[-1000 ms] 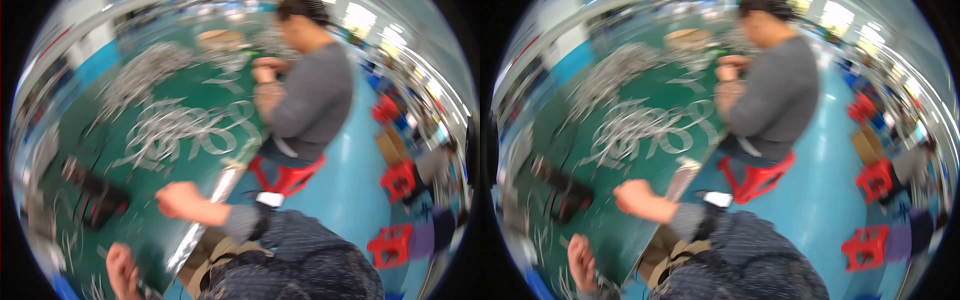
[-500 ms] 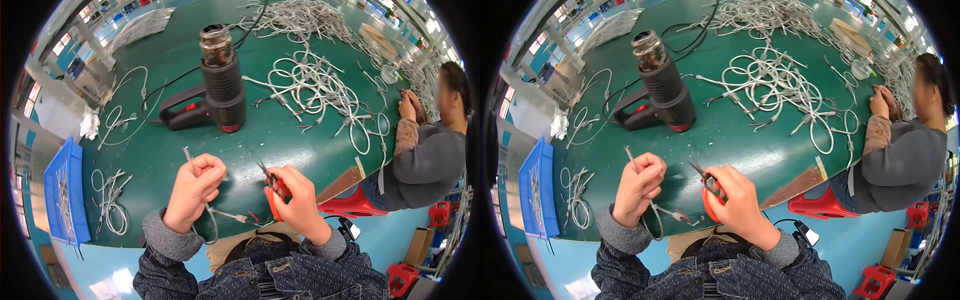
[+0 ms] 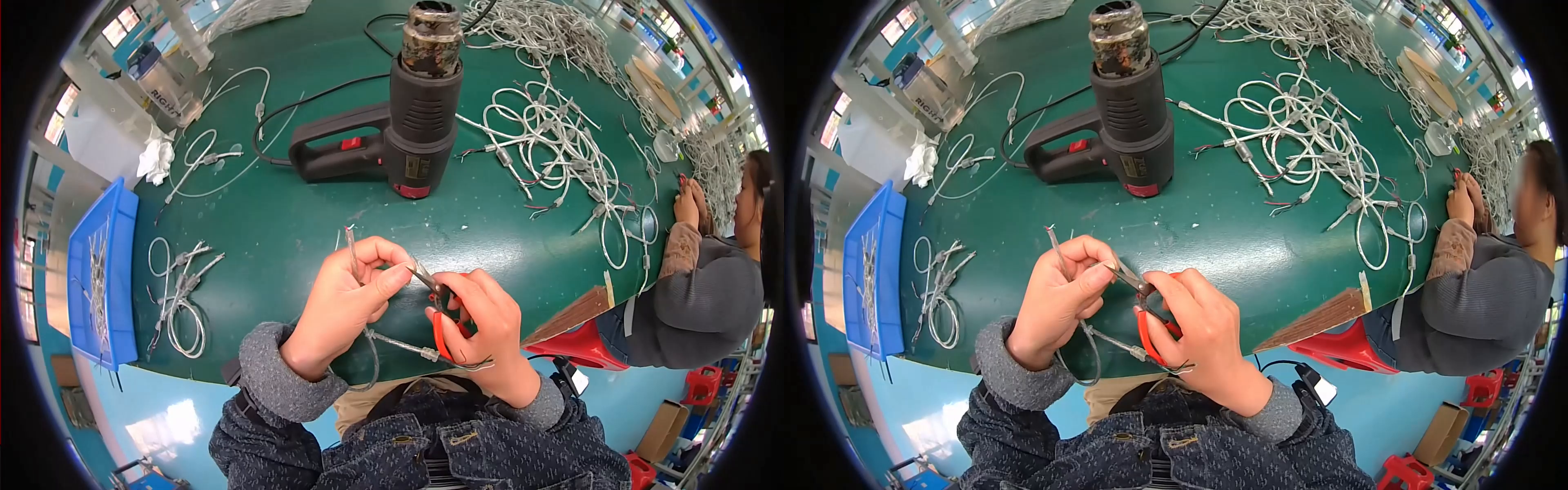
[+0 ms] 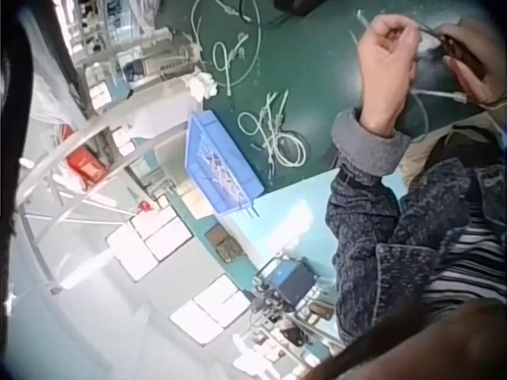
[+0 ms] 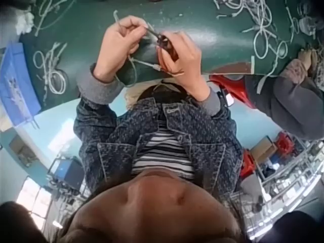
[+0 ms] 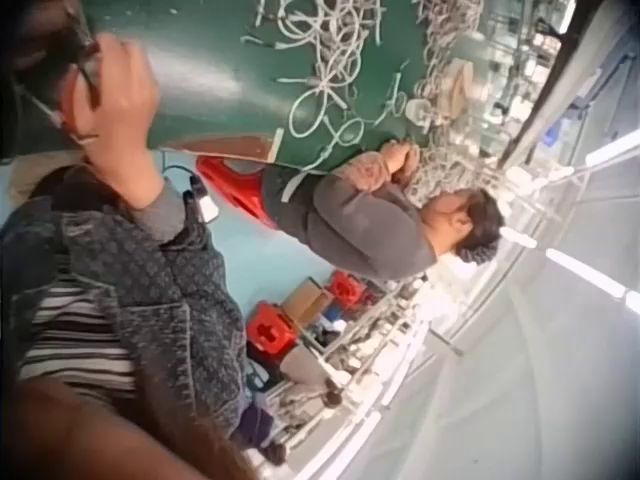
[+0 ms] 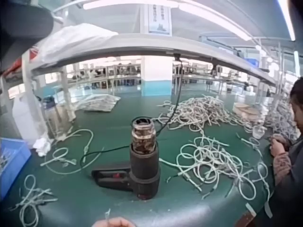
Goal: The user is preparing electronic cables by stripping insulation, applying heat-shrink tubing, and using a heat gun to seal the connectors.
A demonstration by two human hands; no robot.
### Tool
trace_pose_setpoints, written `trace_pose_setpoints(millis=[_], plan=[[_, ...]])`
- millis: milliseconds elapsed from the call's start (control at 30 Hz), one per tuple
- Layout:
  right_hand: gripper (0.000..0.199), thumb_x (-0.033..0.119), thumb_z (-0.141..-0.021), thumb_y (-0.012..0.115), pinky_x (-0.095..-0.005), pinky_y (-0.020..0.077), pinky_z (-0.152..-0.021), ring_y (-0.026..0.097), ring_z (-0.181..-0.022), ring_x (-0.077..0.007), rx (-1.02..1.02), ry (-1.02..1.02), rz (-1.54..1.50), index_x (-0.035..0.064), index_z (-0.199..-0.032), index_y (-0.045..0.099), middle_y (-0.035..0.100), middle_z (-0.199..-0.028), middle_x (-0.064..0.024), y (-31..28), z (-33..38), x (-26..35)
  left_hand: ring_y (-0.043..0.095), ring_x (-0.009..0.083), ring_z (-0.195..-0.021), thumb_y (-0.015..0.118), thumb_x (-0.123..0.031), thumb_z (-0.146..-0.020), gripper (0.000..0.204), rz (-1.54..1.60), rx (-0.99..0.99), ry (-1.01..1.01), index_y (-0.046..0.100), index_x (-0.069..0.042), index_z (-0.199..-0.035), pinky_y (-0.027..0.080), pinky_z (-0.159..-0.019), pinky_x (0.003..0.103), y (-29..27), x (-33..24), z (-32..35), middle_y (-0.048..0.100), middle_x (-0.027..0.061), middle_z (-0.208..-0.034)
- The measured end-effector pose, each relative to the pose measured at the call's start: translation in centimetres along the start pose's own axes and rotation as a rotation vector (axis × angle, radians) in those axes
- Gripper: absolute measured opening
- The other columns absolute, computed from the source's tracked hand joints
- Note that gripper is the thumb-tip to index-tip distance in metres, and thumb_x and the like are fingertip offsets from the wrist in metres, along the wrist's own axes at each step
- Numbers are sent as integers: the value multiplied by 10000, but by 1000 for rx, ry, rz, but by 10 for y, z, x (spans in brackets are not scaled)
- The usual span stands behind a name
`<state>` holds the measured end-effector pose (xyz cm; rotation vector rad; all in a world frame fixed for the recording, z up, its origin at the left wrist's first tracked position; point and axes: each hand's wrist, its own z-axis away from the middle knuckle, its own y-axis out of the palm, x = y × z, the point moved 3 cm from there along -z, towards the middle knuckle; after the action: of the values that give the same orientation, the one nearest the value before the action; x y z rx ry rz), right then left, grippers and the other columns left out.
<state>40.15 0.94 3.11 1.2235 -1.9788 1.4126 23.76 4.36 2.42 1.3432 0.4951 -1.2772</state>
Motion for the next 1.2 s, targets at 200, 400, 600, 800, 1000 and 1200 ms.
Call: trace_pose_setpoints(millis=[200, 400, 600, 800, 1000, 1200], plan=[[374, -37, -656, 708, -260, 396, -473, 501, -556, -146, -9, -35, 44, 3, -1016, 614, 533, -746, -74, 2, -1, 3, 328, -5, -511, 587, -93, -902, 103, -11, 16, 50, 547, -20, -963, 215, -419, 165, -3, 3, -1, 531, -12, -793], [398, -42, -646, 714, -265, 394, -470, 503, -557, -148, -41, -44, 75, 9, -1029, 618, 532, -741, -77, 2, -2, 4, 327, -3, -510, 596, -108, -902, 122, -26, 4, 51, 541, -23, -971, 215, -420, 167, -3, 4, 1, 520, -22, -787], [414, -46, -647, 714, -267, 390, -465, 495, -539, -148, -34, -66, 91, 14, -1045, 620, 527, -730, -74, 4, -2, 4, 320, -4, -502, 598, -114, -902, 126, -46, -15, 58, 539, -24, -968, 215, -419, 168, -3, 4, 1, 502, -38, -751], [405, -49, -666, 705, -274, 370, -450, 470, -500, -145, -30, -70, 87, 9, -1057, 618, 503, -681, -62, 6, -2, 4, 326, -9, -485, 597, -103, -898, 114, -160, -61, 158, 539, -23, -955, 213, -418, 170, 1, 1, 1, 488, -59, -681], [383, -39, -689, 699, -274, 359, -449, 467, -498, -149, -2, -41, 46, 1, -1060, 614, 494, -661, -64, 6, -1, 5, 338, -14, -481, 588, -88, -897, 94, -224, -81, 183, 542, -20, -942, 213, -419, 170, 1, -2, 1, 483, -68, -646], [361, -18, -723, 685, -266, 397, -522, 505, -567, -172, 98, 59, -77, -21, -1075, 601, 534, -702, -85, 9, 0, 6, 343, -17, -482, 600, -89, -884, 86, -288, -122, 191, 553, -22, -909, 221, -426, 164, 0, -3, 2, 480, -77, -631]])
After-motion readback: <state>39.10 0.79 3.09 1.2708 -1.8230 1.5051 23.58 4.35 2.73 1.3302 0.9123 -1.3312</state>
